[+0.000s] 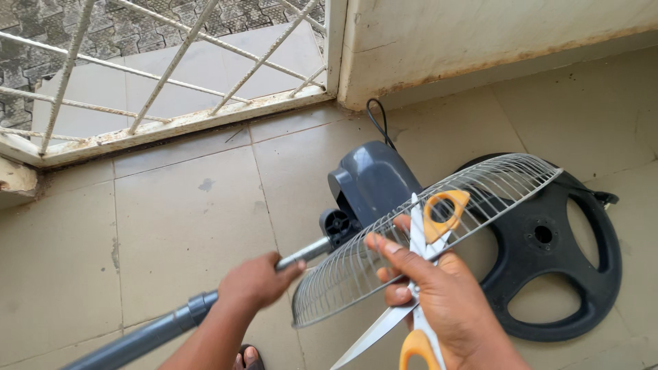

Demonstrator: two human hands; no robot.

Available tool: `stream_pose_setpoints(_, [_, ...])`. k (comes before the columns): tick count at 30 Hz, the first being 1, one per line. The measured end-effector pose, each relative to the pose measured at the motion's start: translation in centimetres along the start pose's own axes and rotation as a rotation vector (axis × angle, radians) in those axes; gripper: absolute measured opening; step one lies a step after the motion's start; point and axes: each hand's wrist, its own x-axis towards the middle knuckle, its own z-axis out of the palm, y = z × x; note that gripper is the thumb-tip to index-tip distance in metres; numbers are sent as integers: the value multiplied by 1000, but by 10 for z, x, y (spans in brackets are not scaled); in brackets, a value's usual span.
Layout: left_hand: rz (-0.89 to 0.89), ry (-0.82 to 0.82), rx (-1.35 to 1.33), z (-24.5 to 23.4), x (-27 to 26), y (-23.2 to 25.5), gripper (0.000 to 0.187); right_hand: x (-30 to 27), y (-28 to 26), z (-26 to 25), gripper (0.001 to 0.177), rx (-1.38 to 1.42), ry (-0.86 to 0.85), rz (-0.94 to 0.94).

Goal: The person assembles a standing fan by attaching the front grill to the motor housing, then connecting the motor assembly to the stand pole, and finally securing the pole to the base using screws.

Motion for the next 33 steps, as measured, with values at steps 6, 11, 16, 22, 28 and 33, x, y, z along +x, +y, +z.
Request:
stream_pose_setpoints(6, [26, 148, 110, -41, -45, 49, 68, 17, -32, -58, 46, 106, -88, -100])
stream_pose_setpoints(11, [130, 274, 255, -66, -68, 89, 62, 27, -63, -101, 44, 107, 220, -55])
stream_pose_setpoints(16, [215, 371, 413, -100, -85, 113, 57, 18, -74, -96, 102, -402, 817, -360])
stream_pose_setpoints(22, [266, 367, 502, -106, -94, 130, 41, 9, -133, -59, 85, -1789, 559, -282])
stream_pose_setpoints(28, [300, 343, 525, -95, -106, 140, 13, 22, -94, -73, 47, -1524, 125, 102])
stream_pose_setpoints(33, [269, 253, 565, -79, -123, 143, 20, 55, -46, -99, 54, -1035, 277, 248])
